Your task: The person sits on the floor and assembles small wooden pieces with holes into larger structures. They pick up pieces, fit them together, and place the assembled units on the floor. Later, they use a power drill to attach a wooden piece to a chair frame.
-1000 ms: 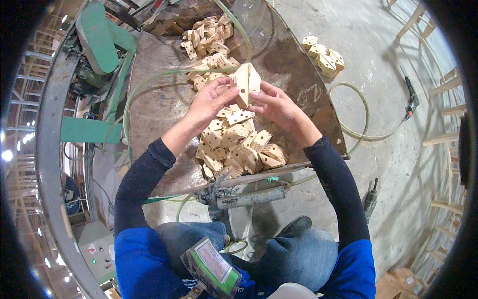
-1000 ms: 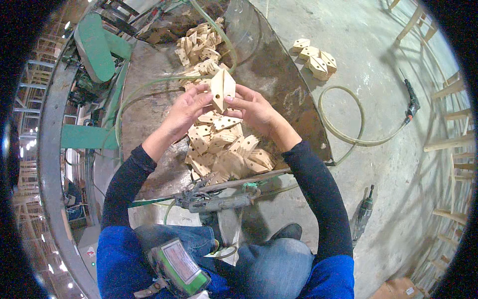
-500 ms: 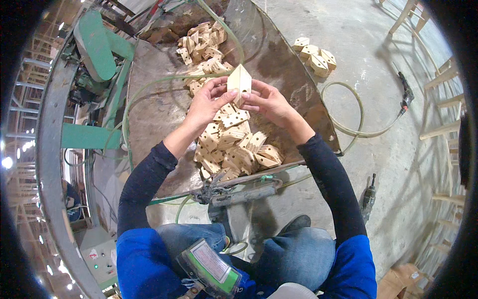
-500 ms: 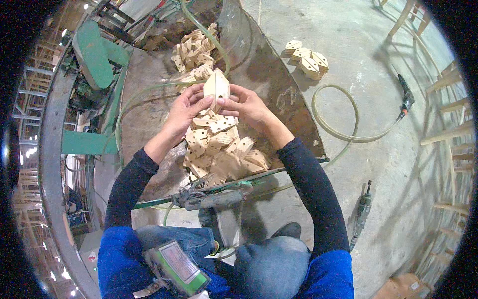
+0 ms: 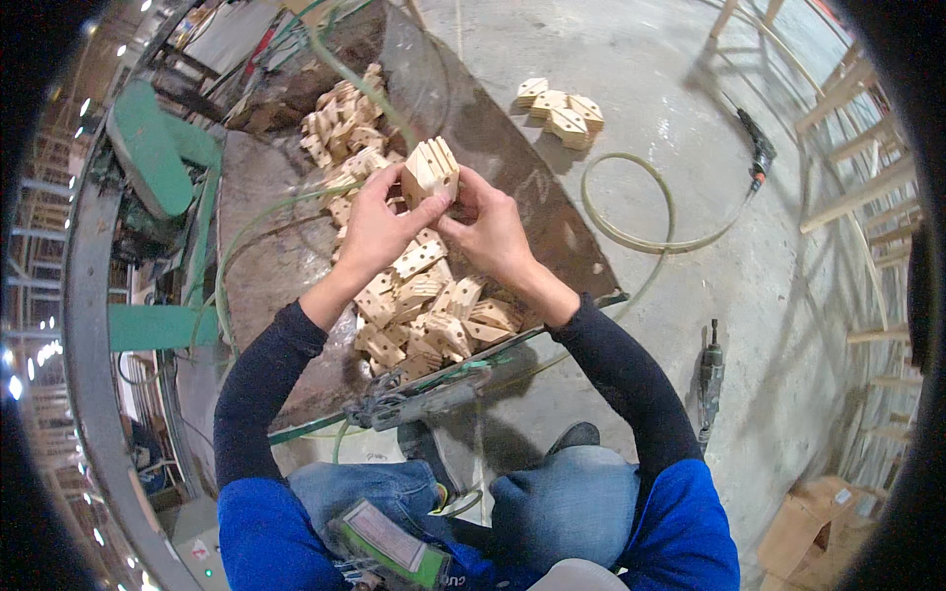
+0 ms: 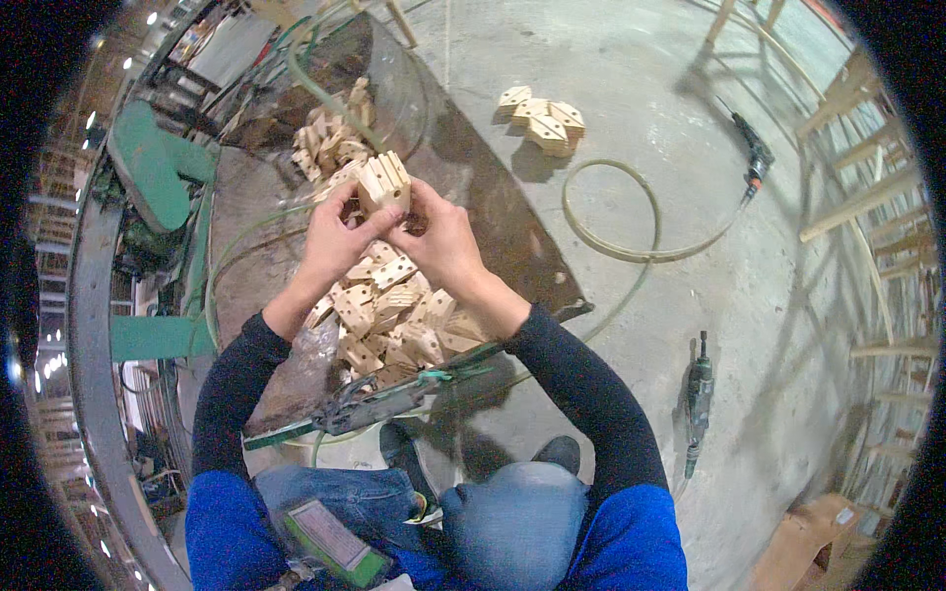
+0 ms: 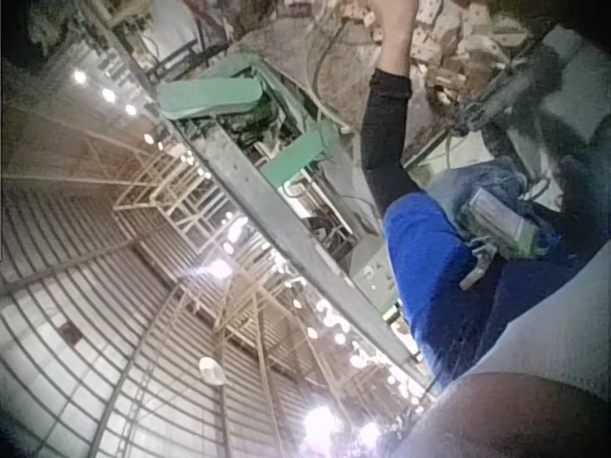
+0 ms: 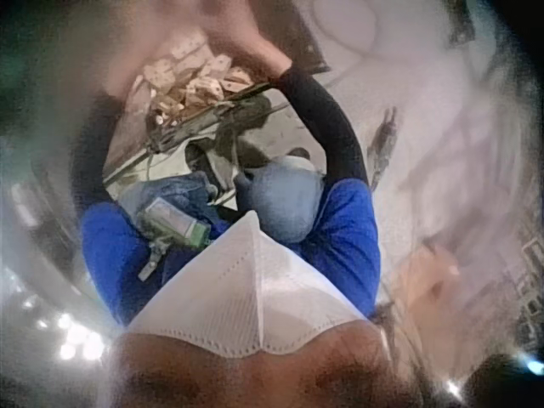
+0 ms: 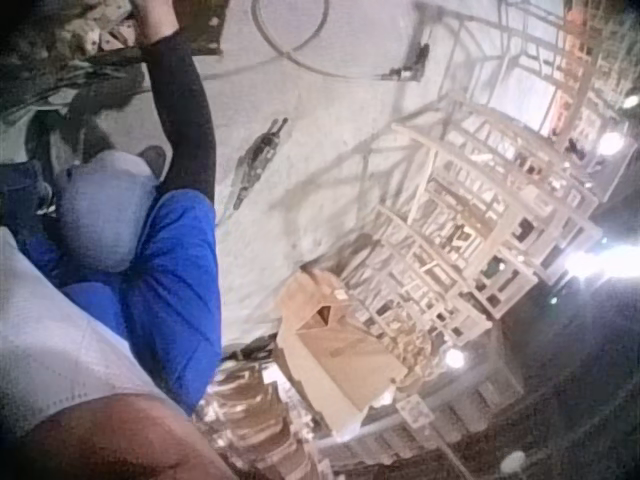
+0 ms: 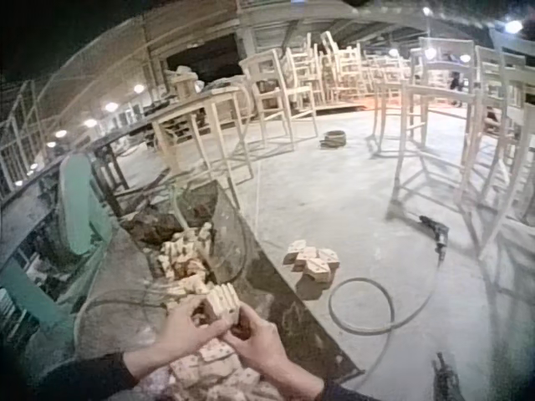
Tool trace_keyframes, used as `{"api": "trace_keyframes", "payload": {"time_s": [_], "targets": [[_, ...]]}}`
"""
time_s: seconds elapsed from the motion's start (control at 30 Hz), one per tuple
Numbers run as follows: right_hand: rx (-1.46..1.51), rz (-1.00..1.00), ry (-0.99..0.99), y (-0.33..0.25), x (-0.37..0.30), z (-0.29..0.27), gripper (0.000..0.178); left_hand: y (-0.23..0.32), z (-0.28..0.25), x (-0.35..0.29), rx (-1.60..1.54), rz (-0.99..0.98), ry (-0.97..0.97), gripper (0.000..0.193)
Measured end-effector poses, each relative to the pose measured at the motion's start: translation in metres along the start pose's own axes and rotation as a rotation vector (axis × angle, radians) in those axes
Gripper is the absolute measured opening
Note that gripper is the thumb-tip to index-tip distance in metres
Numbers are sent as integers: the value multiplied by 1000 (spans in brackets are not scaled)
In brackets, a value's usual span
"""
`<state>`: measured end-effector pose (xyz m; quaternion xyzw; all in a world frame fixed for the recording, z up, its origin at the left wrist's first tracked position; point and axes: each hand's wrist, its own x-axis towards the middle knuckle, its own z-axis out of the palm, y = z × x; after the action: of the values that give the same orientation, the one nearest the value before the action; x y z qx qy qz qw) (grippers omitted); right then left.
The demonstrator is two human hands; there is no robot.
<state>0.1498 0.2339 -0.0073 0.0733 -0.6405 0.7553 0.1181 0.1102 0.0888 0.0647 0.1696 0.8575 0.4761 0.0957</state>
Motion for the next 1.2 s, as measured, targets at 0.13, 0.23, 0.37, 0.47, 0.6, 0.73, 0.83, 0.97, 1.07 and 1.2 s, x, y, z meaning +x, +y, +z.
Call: {"api": "trace_keyframes", "payload": {"time_s": [0.13, 0.23, 0.37, 0.47, 0.6, 0.73, 0.83, 0.97, 1.07, 1.2], "targets": [[-409, -199, 140, -65, -23, -59, 60, 18, 6, 39, 4, 88, -40, 58], [-133, -140, 616, -54, -56, -144, 41, 42, 23, 101, 243, 163, 5, 60], [-881, 160, 868, 63, -148, -255, 32, 42, 80, 206, 426, 311, -91, 57], [-1275, 204, 710, 120, -204, -261, 32, 11, 115, 268, 728, 611, -94, 46], [-1325, 291, 620, 119, -195, -254, 32, -45, 145, 333, 1107, 714, -171, 27], [-1337, 348, 611, 121, -198, -256, 35, -72, 177, 364, 1247, 606, -210, 33], [-1367, 372, 589, 123, -199, -264, 36, -84, 198, 377, 1198, 614, -224, 32], [-1356, 389, 590, 127, -199, -268, 37, -83, 211, 393, 1269, 549, -410, 37], [-1349, 383, 571, 128, -194, -260, 38, -100, 198, 390, 1285, 430, -425, 49], [-1327, 362, 588, 131, -201, -261, 38, -62, 193, 367, 1118, 557, -239, 54]]}}
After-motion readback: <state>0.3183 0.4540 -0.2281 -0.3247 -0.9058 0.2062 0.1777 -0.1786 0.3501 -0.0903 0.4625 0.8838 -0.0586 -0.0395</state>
